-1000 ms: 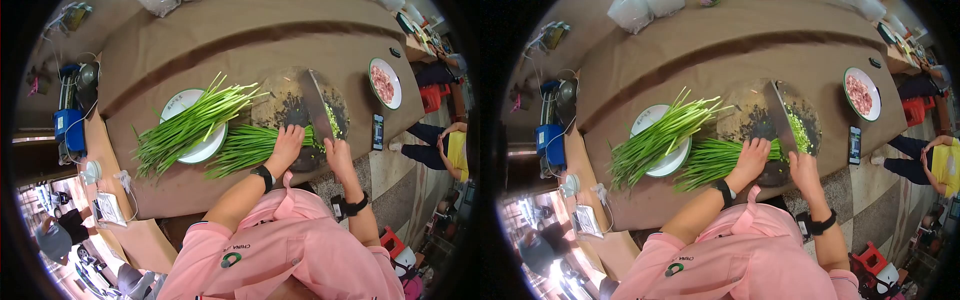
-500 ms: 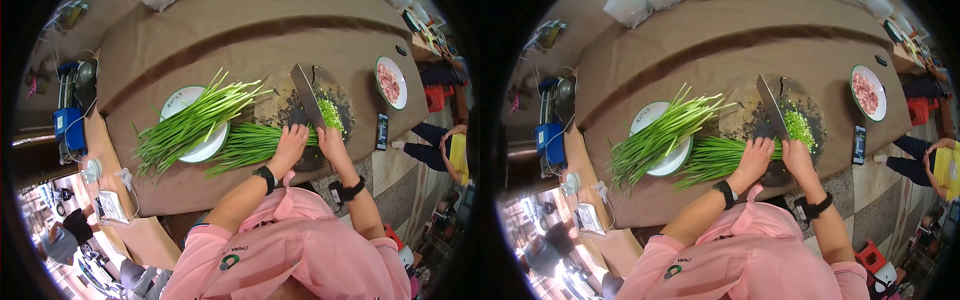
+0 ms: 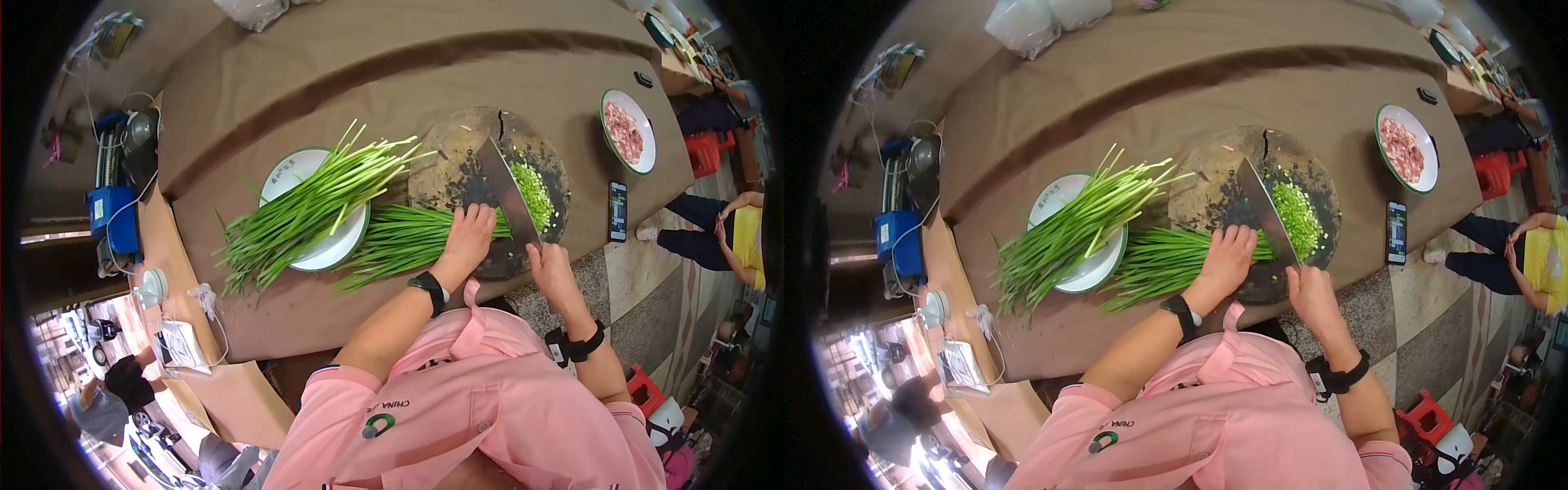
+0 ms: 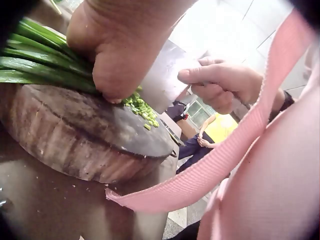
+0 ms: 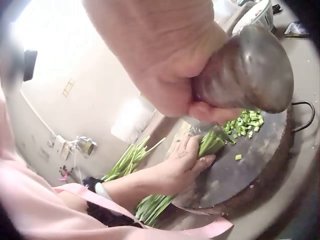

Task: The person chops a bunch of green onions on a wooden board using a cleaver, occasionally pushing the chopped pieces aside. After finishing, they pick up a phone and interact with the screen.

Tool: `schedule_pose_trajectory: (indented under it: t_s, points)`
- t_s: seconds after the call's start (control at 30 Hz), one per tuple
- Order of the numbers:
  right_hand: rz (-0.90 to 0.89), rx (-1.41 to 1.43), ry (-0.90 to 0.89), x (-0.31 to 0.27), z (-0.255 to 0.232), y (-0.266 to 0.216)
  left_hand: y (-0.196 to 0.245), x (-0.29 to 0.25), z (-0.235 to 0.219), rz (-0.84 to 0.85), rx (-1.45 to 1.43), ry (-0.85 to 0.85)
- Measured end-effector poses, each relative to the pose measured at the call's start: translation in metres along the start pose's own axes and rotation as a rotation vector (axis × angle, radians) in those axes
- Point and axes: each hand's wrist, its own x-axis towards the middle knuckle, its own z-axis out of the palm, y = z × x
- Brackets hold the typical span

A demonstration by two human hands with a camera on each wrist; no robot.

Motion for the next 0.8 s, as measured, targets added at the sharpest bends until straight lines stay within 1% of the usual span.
schedule_pose_trajectory:
  t_s: [0.1, 0.17, 0.2, 0.23, 0.3, 0.33, 0.4, 0.47, 0.53, 0.57, 0.63, 0.67, 0.73, 0.8]
  points:
    - [-0.049, -0.028, -0.01, -0.007, 0.001, 0.008, 0.001, 0.0, -0.001, -0.006, -0.01, -0.013]
    - [-0.045, -0.029, -0.028, -0.008, 0.005, 0.014, 0.0, 0.001, 0.002, -0.015, -0.02, -0.015]
    - [-0.042, -0.029, -0.042, -0.006, 0.006, 0.015, 0.0, 0.001, 0.005, -0.011, -0.004, 0.022]
    - [-0.041, -0.03, -0.051, 0.0, 0.01, 0.013, -0.001, -0.001, 0.008, -0.003, 0.015, 0.056]
    - [-0.065, -0.009, 0.007, 0.023, 0.019, 0.003, 0.001, -0.002, 0.007, -0.016, 0.017, 0.037]
    - [-0.106, -0.065, 0.023, 0.038, 0.035, 0.015, 0.002, -0.001, 0.005, -0.023, 0.025, 0.029]
    - [-0.125, -0.075, 0.042, 0.063, 0.046, 0.011, 0.001, 0.0, 0.006, -0.023, 0.011, 0.036]
    - [-0.139, -0.079, 0.074, 0.08, 0.042, 0.003, 0.001, 0.0, 0.006, -0.009, 0.003, 0.045]
    - [0.001, 0.108, -0.046, 0.089, 0.027, -0.01, 0.001, -0.001, 0.004, -0.025, -0.022, 0.01]
    - [-0.005, 0.113, -0.041, 0.084, 0.015, -0.018, 0.001, -0.001, 0.006, -0.024, -0.014, 0.014]
    - [0.224, 0.217, -0.074, 0.069, -0.004, -0.026, 0.003, -0.001, 0.013, -0.051, 0.01, 0.112]
    - [0.045, 0.102, 0.046, 0.061, 0.004, -0.001, 0.006, -0.001, 0.012, -0.052, 0.006, 0.107]
    - [0.061, 0.092, 0.046, 0.032, -0.011, -0.008, 0.012, 0.004, 0.007, -0.152, 0.034, 0.12]
    - [0.073, 0.084, 0.06, 0.009, -0.012, -0.011, 0.014, 0.007, 0.006, -0.164, 0.039, 0.102]
